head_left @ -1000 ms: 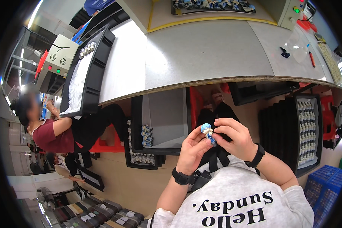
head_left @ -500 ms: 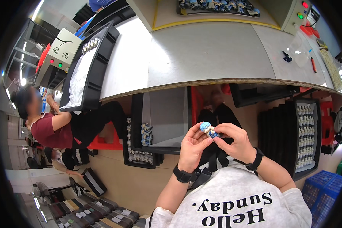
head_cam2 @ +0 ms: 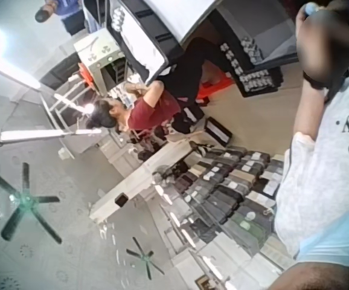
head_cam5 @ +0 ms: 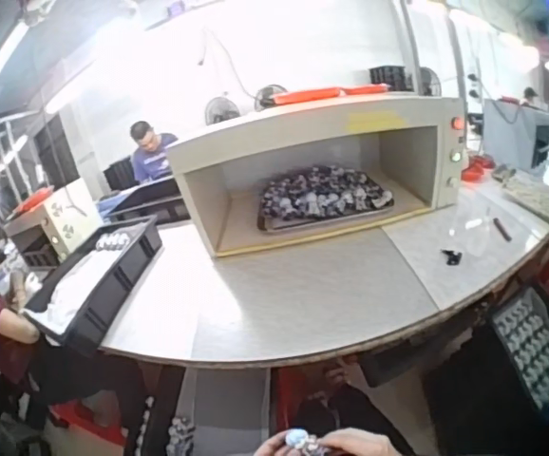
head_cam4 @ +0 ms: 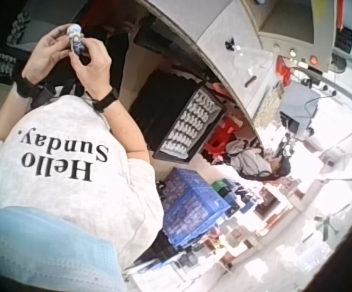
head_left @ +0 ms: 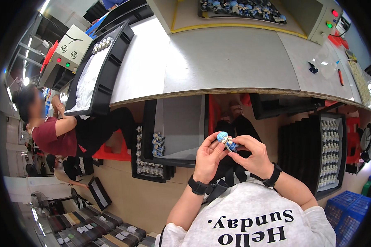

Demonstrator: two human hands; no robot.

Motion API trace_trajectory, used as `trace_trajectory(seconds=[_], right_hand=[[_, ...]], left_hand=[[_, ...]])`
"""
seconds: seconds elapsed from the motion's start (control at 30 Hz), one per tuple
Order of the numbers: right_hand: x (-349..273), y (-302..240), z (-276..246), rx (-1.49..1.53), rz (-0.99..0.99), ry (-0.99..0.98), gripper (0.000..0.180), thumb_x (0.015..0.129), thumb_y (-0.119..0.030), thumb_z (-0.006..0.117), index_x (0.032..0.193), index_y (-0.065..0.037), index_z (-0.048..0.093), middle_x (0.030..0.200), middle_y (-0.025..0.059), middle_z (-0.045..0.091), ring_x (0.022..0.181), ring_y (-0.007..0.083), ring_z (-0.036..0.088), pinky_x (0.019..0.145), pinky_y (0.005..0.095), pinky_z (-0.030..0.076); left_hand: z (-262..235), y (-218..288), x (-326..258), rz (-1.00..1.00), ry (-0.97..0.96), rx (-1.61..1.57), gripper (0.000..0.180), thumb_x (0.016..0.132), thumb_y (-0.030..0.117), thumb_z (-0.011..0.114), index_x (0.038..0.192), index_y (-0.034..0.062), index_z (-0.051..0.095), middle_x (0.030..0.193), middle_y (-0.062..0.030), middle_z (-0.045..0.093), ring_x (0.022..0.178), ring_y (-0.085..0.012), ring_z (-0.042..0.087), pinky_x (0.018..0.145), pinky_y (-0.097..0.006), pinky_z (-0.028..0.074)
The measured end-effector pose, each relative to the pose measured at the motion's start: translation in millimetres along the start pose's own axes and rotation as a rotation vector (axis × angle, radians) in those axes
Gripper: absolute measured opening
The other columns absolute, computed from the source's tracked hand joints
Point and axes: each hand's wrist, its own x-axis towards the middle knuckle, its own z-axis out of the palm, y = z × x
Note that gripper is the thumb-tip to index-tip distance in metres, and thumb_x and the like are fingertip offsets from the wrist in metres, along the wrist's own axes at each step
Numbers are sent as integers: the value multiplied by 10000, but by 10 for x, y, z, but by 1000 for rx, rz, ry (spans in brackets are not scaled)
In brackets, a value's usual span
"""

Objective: The person assembles small blue and white figurines at a workstation. They pick up a figurine, apply glue from a small bottle to its head, and then attach a small white component. The person repeats this process for multiple figurines, placing the finished items into a tray.

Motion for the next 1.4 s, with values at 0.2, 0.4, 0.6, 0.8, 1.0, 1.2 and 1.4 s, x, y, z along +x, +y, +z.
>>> trace_trajectory(seconds=[0.2,0.4,0.6,0.8,1.0,1.2,1.4], right_hand=[[-9,44,25,-59,9,11,318,691,-23,718,982,17,595,943,108,606,811,190,627,690,260,543],[-45,97,70,-59,68,5,327,688,-28,721,977,-2,572,967,112,604,828,195,625,715,270,523],[-41,138,105,-57,-13,30,330,678,-21,728,959,-4,556,1029,126,570,872,199,608,735,276,512],[-44,166,144,-41,1,54,306,681,-27,729,942,-4,571,1023,115,565,858,188,607,705,270,519],[-62,194,156,-76,-14,56,301,679,-30,727,942,-8,581,1011,108,564,848,189,601,678,265,515],[-50,162,161,-60,-28,74,289,676,-26,726,932,-13,592,1002,111,564,851,198,595,694,270,502],[-16,161,172,-23,-6,99,257,679,-23,725,904,-8,602,994,114,565,844,198,591,729,272,487]], left_hand=[[8,-1,36,-20,-11,-18,407,877,21,533,1267,28,414,1163,-156,554,1042,-201,565,855,-324,491],[4,-7,45,-94,39,-129,408,856,-11,524,1253,52,450,1121,-104,574,998,-165,571,804,-293,492],[3,-15,60,-129,57,-159,388,857,-8,518,1235,61,471,1078,-69,583,957,-139,570,784,-295,488],[-16,-21,66,-138,68,-158,379,858,8,526,1231,61,476,1077,-56,586,955,-135,567,783,-289,483],[-18,-21,67,-161,86,-190,377,858,15,531,1229,60,480,1063,-63,598,956,-143,576,779,-290,485],[-45,-23,86,-111,30,-181,397,850,-6,534,1238,53,475,1064,-88,606,963,-158,586,792,-297,494],[-24,5,89,-44,11,-141,402,841,-30,534,1233,46,480,1055,-99,614,967,-165,592,811,-304,497]])
